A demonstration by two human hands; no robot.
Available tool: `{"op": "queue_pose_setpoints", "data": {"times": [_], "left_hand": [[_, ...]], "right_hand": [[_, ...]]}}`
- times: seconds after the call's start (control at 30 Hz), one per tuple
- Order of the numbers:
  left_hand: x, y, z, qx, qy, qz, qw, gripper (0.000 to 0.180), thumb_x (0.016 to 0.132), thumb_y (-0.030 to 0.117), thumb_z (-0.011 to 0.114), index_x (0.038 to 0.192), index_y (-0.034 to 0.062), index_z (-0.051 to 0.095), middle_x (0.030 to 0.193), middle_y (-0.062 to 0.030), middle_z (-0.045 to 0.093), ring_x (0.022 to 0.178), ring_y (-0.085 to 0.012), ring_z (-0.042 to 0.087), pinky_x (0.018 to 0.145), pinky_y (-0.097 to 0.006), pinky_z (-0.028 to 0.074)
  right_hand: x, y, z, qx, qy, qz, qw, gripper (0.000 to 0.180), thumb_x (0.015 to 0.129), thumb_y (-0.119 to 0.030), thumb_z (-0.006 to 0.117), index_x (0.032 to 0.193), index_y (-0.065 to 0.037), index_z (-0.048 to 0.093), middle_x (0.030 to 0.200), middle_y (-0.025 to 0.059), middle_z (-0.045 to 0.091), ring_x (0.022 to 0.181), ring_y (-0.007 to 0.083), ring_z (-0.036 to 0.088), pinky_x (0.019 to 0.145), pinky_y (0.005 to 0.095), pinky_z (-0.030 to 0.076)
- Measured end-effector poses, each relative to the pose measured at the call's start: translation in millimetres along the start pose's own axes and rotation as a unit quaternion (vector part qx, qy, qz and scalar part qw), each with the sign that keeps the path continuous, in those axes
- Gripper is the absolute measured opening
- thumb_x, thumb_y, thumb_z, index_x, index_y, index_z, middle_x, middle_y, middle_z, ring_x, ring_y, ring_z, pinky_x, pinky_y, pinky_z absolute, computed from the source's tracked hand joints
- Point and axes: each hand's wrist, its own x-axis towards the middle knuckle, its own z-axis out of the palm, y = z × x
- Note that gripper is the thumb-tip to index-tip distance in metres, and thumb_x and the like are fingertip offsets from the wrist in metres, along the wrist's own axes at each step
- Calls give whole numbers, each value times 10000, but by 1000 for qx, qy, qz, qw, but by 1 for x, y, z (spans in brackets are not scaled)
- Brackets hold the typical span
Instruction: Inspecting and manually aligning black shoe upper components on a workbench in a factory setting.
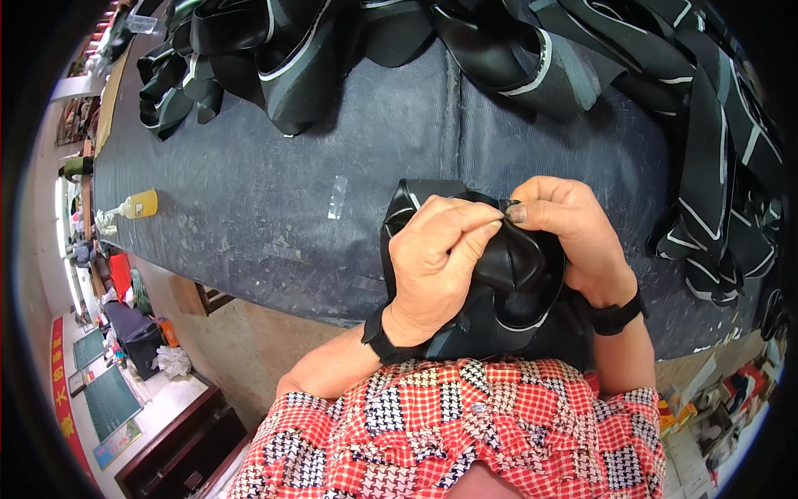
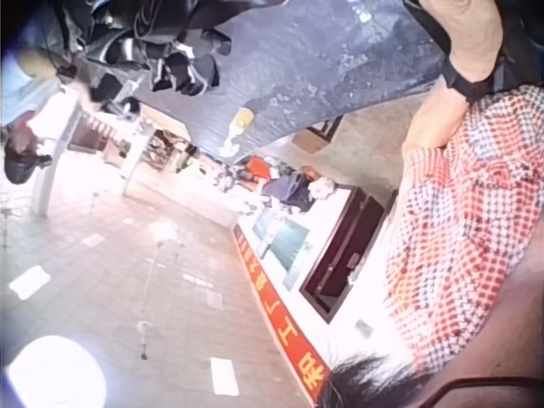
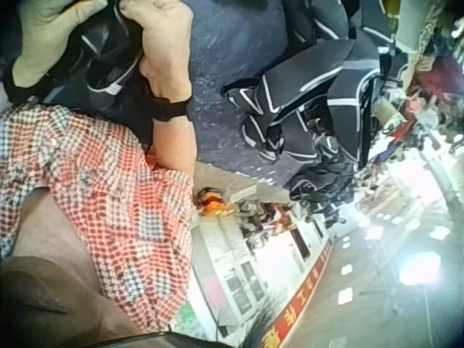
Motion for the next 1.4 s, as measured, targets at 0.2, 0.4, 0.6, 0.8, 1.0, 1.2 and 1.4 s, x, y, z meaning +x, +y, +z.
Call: {"op": "queue_pose_setpoints", "data": {"times": [0.2,0.4,0.6,0.8,1.0,1.2,1.4], "left_hand": [[17,-15,-9,29,-94,30,995,97,751,43,633,844,18,626,729,-78,580,648,-185,552,595,-269,430],[28,-7,-17,-4,-156,-32,987,98,773,78,622,849,15,620,726,-52,566,651,-131,538,605,-254,424],[44,2,-21,34,-224,-68,972,81,786,74,606,836,10,604,704,-48,545,630,-130,532,586,-258,421],[50,5,-17,49,-236,-60,969,84,796,71,600,836,-3,597,727,-55,548,616,-122,530,564,-247,421],[53,1,-14,63,-235,-38,969,89,797,70,601,846,-4,599,719,-65,550,601,-130,537,548,-251,424],[53,-2,-10,57,-228,-29,971,86,798,67,600,848,-3,597,717,-66,548,594,-133,539,543,-255,425],[57,0,-8,87,-240,-9,967,84,796,68,605,846,1,598,726,-68,556,597,-135,546,540,-256,425]], "right_hand": [[2,-5,3,-43,7,17,999,89,764,-37,602,823,28,598,723,27,604,618,63,542,576,182,433],[-7,-6,-2,-27,-10,-11,1000,135,773,-7,591,897,44,602,743,24,616,650,39,551,587,162,433],[-5,-7,-1,-71,-10,-58,996,139,769,1,600,899,51,604,740,24,615,660,32,544,577,165,426],[-2,-9,0,-119,22,-98,988,134,740,1,606,854,72,615,715,46,625,642,47,551,567,176,437],[-1,-11,1,-161,44,-117,979,145,720,-10,607,826,88,617,670,65,622,633,54,558,559,192,445],[2,-12,-6,-152,30,-90,984,148,715,-7,611,827,89,617,661,30,604,607,40,527,537,185,423],[3,-12,-9,-144,16,-92,985,143,714,-7,613,822,85,617,642,8,578,594,30,501,524,181,404]]}}
